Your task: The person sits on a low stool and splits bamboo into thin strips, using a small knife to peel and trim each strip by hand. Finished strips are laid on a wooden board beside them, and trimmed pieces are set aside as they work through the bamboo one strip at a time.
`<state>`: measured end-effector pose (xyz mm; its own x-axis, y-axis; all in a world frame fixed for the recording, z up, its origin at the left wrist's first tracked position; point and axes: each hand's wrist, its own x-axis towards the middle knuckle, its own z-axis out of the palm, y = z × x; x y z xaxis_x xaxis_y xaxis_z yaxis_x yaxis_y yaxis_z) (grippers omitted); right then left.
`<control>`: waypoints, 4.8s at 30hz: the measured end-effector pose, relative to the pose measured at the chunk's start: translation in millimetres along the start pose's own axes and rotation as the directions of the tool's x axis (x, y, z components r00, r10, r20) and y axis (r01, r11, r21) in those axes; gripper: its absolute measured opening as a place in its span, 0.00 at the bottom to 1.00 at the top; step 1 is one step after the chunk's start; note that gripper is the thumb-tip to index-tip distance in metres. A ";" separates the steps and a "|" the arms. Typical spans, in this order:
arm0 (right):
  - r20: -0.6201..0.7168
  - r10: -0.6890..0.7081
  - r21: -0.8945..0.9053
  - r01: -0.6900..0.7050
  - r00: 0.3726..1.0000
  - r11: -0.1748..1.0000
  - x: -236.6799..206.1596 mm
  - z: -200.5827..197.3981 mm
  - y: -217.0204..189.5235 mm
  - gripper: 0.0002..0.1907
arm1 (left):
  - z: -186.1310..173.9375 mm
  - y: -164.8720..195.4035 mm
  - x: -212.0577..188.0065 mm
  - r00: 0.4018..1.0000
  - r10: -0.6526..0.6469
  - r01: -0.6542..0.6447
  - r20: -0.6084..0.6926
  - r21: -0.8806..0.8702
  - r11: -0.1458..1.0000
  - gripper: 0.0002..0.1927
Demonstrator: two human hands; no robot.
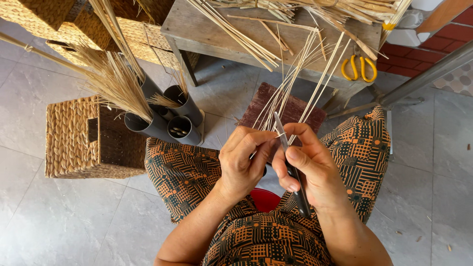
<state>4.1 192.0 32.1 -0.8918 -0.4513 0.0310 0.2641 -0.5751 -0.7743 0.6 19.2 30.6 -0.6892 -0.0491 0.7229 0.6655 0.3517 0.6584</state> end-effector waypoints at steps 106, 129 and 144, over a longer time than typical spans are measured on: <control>-0.349 -0.010 -0.101 -0.027 0.937 0.995 40.3 -164.5 23.9 0.15 | 29.8 -187.2 45.3 0.792 -0.516 0.485 0.327 0.178 0.856 0.09; -0.484 -0.204 -0.015 0.225 0.851 0.974 84.2 -273.4 -93.0 0.14 | 282.4 -335.6 103.8 0.642 -0.683 0.347 0.349 0.662 0.664 0.14; -0.462 -0.200 0.029 0.240 0.864 0.970 85.9 -273.2 -94.0 0.14 | 341.3 -305.0 10.2 0.616 -0.676 0.380 0.405 0.598 0.705 0.13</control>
<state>-197.8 393.8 -65.1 -0.9930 0.0403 -0.1107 0.0530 -0.6863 -0.7253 -307.1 230.5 -234.4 -0.9903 0.1106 -0.0842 0.0358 0.7885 0.6140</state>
